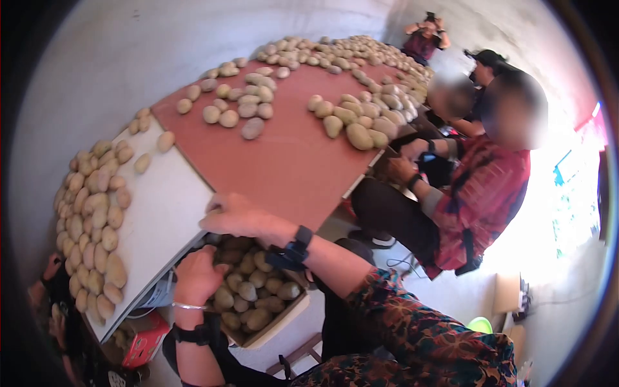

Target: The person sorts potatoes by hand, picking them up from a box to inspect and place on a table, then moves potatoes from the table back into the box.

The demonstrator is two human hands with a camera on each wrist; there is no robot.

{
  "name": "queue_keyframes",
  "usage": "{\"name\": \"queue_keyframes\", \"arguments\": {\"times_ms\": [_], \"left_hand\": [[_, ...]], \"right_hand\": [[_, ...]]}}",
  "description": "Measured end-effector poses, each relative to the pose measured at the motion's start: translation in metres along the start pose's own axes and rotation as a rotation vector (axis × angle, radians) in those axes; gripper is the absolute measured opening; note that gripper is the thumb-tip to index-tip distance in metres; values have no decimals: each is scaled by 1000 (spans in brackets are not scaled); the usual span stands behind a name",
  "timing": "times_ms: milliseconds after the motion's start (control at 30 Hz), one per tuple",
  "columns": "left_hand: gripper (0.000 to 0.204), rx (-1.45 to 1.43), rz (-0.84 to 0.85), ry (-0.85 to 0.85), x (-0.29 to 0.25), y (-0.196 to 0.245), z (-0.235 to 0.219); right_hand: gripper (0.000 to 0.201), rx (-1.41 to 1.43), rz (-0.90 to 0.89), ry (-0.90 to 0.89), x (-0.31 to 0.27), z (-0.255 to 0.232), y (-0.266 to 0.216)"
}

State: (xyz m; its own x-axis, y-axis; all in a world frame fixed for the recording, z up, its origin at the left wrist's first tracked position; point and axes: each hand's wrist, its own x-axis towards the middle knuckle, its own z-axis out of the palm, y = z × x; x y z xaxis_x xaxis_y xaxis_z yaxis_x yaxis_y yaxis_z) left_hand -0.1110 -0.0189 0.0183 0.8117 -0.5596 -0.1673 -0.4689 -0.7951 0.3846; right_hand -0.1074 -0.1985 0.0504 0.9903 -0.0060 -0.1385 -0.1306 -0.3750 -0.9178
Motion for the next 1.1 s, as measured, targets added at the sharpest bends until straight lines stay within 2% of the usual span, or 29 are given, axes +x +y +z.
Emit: {"name": "queue_keyframes", "arguments": {"times_ms": [133, 200, 300, 333, 400, 433, 467, 500, 533, 567, 600, 667, 700, 800, 833, 867, 933, 1033, 1100], "left_hand": [[43, -37, -27, 25, -2, -2, -3], [41, -45, -49, 25, -2, -4, -5], [30, -96, -32, 186, -2, -10, -3], [30, -99, -31, 184, -4, -13, -3], [22, -187, -41, 296, 1, -14, -5], [21, -236, -80, 261, 4, -17, -5], [22, -250, -44, 273, 7, -22, -3], [23, -405, -50, 283, 10, -25, 1], [26, -552, -72, 293, 12, -25, 3], [37, -622, -143, 189, 5, -9, -15], [37, -630, -113, 176, 6, -6, -13], [50, -767, -60, 307, 5, -11, -9], [59, -867, -15, 275, 3, -5, -13], [59, -844, 70, 291, 1, 10, -18], [59, -847, 78, 285, 4, 8, -16], [53, -862, 52, 273, 7, 1, -14], [47, -874, 27, 255, 9, 0, -12], [36, -865, 51, 312, 4, 1, -12], [28, -863, 125, 321, 3, -2, -11]], "right_hand": [[37, 54, 31, -93, 1, 0, 1], [41, 105, 98, -61, 8, 4, 8], [44, 189, 85, -78, 8, 7, 9], [44, 187, 88, -76, 9, 10, 10], [46, 172, 12, -62, 11, 13, 13], [43, 273, -11, -93, 15, 15, 23], [44, 218, -7, -89, 23, 18, 32], [44, 167, -216, -64, 18, 18, 30], [48, 69, -203, -10, 30, 23, 40], [50, 164, -127, -71, 21, 18, 29], [51, 149, -120, -55, 20, 19, 26], [53, 93, -124, -67, 21, 19, 25], [53, 91, -117, -57, 21, 20, 24], [55, 75, -112, -54, 20, 21, 21], [56, 103, -44, -87, 21, 21, 21], [58, 134, 25, -119, 22, 20, 22], [58, 166, 42, -121, 18, 18, 20], [59, 211, 58, -154, 13, 15, 19], [59, 232, 58, -193, 11, 12, 21]]}}
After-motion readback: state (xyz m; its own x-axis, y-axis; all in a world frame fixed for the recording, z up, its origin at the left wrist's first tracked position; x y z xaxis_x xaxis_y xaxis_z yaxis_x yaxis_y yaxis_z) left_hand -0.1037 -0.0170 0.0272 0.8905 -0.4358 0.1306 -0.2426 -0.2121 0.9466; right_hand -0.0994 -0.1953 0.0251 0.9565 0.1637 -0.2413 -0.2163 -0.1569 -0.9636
